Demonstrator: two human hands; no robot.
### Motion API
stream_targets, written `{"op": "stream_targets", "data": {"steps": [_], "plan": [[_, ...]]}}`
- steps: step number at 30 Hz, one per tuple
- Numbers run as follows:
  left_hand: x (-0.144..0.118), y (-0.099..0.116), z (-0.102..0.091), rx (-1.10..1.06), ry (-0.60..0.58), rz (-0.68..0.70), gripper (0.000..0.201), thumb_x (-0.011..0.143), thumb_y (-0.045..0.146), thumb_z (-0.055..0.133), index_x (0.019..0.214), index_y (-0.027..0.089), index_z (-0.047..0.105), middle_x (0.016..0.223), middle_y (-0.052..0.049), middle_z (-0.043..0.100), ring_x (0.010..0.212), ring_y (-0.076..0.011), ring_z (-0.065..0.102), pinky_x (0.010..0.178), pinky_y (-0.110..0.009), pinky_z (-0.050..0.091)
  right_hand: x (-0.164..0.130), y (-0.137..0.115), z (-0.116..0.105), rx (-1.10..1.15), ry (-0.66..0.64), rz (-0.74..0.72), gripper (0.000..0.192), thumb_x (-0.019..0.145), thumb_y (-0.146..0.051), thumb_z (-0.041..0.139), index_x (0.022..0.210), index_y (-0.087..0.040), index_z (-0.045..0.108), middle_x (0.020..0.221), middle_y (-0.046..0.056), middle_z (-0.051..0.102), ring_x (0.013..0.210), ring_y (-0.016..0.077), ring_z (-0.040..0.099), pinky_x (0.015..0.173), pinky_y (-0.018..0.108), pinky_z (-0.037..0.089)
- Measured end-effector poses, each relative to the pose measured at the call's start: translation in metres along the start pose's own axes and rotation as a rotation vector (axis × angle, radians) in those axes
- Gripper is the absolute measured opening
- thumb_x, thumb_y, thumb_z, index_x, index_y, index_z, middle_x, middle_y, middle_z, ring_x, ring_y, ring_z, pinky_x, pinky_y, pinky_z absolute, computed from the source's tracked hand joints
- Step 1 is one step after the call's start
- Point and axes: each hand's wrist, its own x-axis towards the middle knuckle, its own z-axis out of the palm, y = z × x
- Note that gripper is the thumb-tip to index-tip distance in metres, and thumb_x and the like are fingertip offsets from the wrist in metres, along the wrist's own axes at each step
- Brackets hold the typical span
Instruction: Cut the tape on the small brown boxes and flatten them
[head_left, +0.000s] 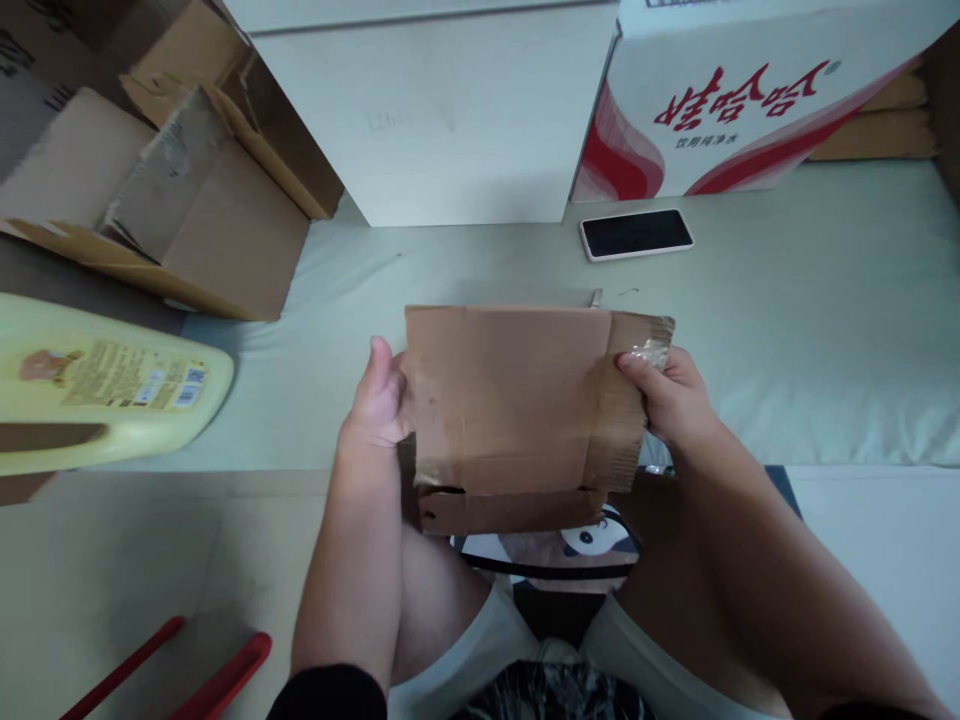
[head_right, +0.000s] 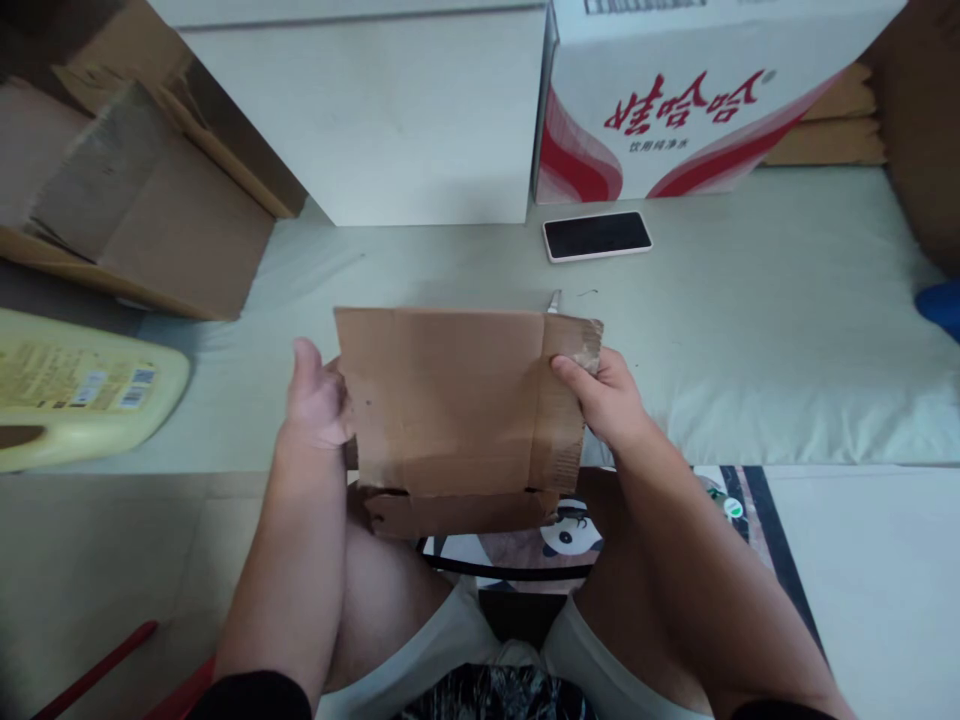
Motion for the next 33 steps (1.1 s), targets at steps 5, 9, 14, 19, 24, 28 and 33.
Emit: {"op": "stream_targets", "data": {"steps": [5, 9, 14, 19, 24, 28, 33], "plan": [[-0.004, 0.002, 0.010, 0.186, -0.062, -0.029, 0.063, 0.054, 0.050, 0.101, 0.103, 0.018, 0.077, 0.102, -0.014, 0.083, 0.113, -0.0393, 0.077, 0.101, -0.051, 0.062, 0.005, 0.004, 0.004, 0.054, 0.167, -0.037, 0.027, 0.075, -0.045, 0.081, 0.079, -0.023, 0.067, 0.074, -0.002, 0.066, 0.061, 0.0144, 0.059, 0.056, 0.028, 0.048], [0.001, 0.006, 0.011, 0.068, 0.094, 0.191, 0.063, 0.053, 0.051, 0.101, 0.101, 0.019, 0.077, 0.103, -0.013, 0.083, 0.116, -0.0389, 0.075, 0.105, -0.052, 0.061, 0.022, 0.007, -0.014, 0.256, 0.381, -0.088, 0.021, 0.078, -0.042, 0.072, 0.087, -0.026, 0.063, 0.090, -0.001, 0.068, 0.072, 0.0145, 0.065, 0.061, 0.027, 0.049], [0.025, 0.006, 0.006, -0.127, 0.252, 0.467, 0.054, 0.074, 0.066, 0.082, 0.108, 0.024, 0.074, 0.117, -0.010, 0.081, 0.142, -0.0331, 0.061, 0.114, -0.044, 0.057, 0.022, 0.004, -0.033, 0.215, 0.283, -0.036, 0.029, 0.083, -0.054, 0.062, 0.087, -0.025, 0.061, 0.092, 0.003, 0.068, 0.065, 0.0149, 0.061, 0.053, 0.029, 0.045], [0.037, -0.003, 0.028, -0.179, 0.211, 0.394, 0.046, 0.082, 0.060, 0.076, 0.109, 0.022, 0.072, 0.130, -0.011, 0.077, 0.145, -0.0314, 0.059, 0.117, -0.043, 0.055, -0.018, -0.018, -0.004, 0.075, -0.043, 0.052, 0.043, 0.076, -0.064, 0.078, 0.081, -0.024, 0.062, 0.065, -0.002, 0.061, 0.052, 0.0133, 0.053, 0.047, 0.029, 0.044], [0.028, -0.015, 0.059, -0.187, 0.039, 0.192, 0.049, 0.079, 0.058, 0.081, 0.110, 0.022, 0.070, 0.119, -0.011, 0.080, 0.130, -0.0340, 0.070, 0.111, -0.047, 0.059, -0.068, -0.035, -0.020, 0.049, -0.042, 0.311, 0.056, 0.065, -0.071, 0.086, 0.074, -0.023, 0.058, 0.057, -0.004, 0.054, 0.040, 0.0087, 0.042, 0.031, 0.026, 0.033], [0.019, -0.014, 0.068, -0.181, -0.118, 0.014, 0.045, 0.082, 0.059, 0.074, 0.107, 0.022, 0.070, 0.101, -0.010, 0.081, 0.105, -0.0327, 0.080, 0.093, -0.046, 0.066, -0.111, -0.027, -0.067, 0.109, 0.107, 0.435, 0.059, 0.058, -0.075, 0.087, 0.063, -0.024, 0.057, 0.044, -0.004, 0.046, 0.029, 0.0095, 0.035, 0.023, 0.027, 0.023], [0.010, -0.007, 0.066, -0.179, -0.210, -0.082, 0.034, 0.080, 0.048, 0.070, 0.099, 0.020, 0.073, 0.094, -0.008, 0.082, 0.078, -0.0238, 0.080, 0.072, -0.035, 0.065, -0.133, -0.025, -0.138, 0.093, 0.553, 0.249, 0.045, 0.049, -0.054, 0.097, 0.059, -0.026, 0.062, 0.044, 0.002, 0.051, 0.029, 0.0121, 0.041, 0.024, 0.029, 0.019]]}}
